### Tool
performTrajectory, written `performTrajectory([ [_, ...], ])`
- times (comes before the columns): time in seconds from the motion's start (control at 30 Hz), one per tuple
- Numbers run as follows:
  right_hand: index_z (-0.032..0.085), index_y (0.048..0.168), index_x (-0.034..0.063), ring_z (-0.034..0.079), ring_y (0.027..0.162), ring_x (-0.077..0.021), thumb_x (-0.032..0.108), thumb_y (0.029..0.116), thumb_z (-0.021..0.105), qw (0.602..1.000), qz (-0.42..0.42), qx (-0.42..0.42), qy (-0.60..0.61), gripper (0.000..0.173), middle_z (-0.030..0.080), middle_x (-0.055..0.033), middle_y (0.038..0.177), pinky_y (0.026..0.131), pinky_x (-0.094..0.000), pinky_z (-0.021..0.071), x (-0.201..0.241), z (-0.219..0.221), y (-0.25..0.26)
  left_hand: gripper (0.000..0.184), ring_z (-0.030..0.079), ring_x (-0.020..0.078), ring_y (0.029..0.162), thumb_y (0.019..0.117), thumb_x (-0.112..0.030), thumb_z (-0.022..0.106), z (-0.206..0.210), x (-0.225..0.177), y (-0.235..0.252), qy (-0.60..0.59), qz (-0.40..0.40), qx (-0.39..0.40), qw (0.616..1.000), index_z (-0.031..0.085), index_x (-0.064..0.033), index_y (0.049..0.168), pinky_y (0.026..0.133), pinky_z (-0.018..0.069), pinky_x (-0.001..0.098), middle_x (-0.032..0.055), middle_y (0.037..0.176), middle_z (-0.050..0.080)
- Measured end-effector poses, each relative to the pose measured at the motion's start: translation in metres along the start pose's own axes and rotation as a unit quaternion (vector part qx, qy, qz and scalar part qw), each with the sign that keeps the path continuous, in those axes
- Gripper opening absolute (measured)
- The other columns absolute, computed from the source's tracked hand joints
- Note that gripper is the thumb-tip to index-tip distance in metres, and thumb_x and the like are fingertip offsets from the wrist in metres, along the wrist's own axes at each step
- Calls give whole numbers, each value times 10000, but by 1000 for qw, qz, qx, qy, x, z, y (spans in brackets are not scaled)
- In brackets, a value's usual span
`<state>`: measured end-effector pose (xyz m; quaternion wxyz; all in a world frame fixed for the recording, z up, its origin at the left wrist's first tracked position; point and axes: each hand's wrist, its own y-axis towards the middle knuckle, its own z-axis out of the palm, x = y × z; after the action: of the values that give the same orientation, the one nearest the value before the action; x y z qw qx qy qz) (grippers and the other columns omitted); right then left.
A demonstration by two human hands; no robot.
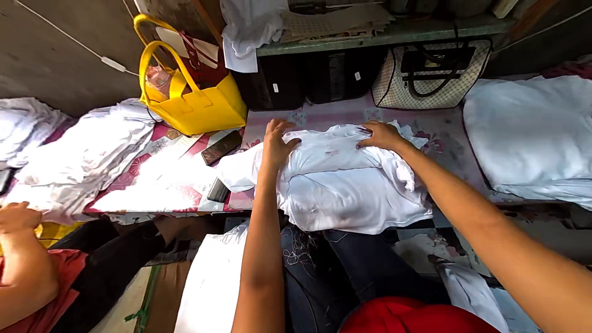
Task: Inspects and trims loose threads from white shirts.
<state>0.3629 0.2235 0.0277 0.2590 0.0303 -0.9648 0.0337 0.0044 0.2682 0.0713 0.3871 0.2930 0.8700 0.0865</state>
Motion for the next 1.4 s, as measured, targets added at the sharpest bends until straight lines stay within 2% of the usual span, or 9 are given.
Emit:
performTrajectory([
  [0.07,636,1396,107,630,1172,-398,475,798,857,1000,-5,-16,-3,736,640,-182,1335,918,-692,462,3,2,-5,171,641,358,1123,905,62,665,10,-10,-4,6,42,23,999,745,54,1057,981,531,497,238,1165,667],
  [0.17,642,1384,97,635,1156,-402,472,810,849,1000,-6,-16,-12,716,645,-178,1325,903,-692,465,4,3,-7,143,643,371,1125,930,63,639,27,-5,-5,38,80,108,990,764,37,993,1032,498,511,213,1093,702],
  [0.37,627,1408,122,634,1157,-399,495,813,839,1000,-5,-11,-28,734,636,-168,1345,904,-687,469,4,4,-4,114,644,390,1131,966,-37,658,49,7,-2,115,61,153,980,746,35,970,965,527,558,206,1116,696],
  [0.5,634,1398,114,637,1143,-407,499,792,854,1000,-14,-16,-19,751,642,-176,1326,895,-691,473,2,4,-6,168,649,369,1077,1026,-17,523,41,1,-19,-12,5,96,995,659,81,1038,972,515,530,242,1102,663],
  [0.6,641,1394,128,644,1118,-398,505,773,866,999,-20,-41,3,760,631,-176,1338,873,-677,492,-1,5,-7,206,646,252,916,1063,-57,448,30,-6,-27,-121,-60,59,989,610,55,1125,843,535,442,193,1022,654],
  [0.87,648,1328,51,685,968,-406,293,1102,464,967,-111,-228,6,379,680,-216,1152,773,-620,529,86,-23,-62,158,545,50,733,1066,-121,474,24,-9,-34,-265,-113,15,958,601,-35,1103,692,486,240,26,895,592],
  [1.0,690,1298,78,698,906,-363,267,1078,480,968,-145,-204,-23,359,705,-172,1069,706,-573,540,124,4,-62,149,509,41,687,1069,-142,467,27,-7,-32,-278,-105,20,954,590,-62,1095,640,451,220,6,853,566],
  [1.23,673,1158,-11,716,832,-377,243,1024,620,967,-97,-225,-63,292,710,-196,1006,640,-548,559,118,53,-65,172,582,53,846,1068,-104,437,29,-8,-28,-255,-66,26,964,595,-37,1081,785,503,259,27,965,619],
  [1.4,682,1106,-14,711,744,-339,239,1008,639,955,-105,-268,-68,274,709,-175,939,570,-492,551,119,70,-60,145,565,33,812,1068,-106,440,29,-10,-30,-278,-74,17,958,580,-67,1071,762,496,233,-9,930,600],
])
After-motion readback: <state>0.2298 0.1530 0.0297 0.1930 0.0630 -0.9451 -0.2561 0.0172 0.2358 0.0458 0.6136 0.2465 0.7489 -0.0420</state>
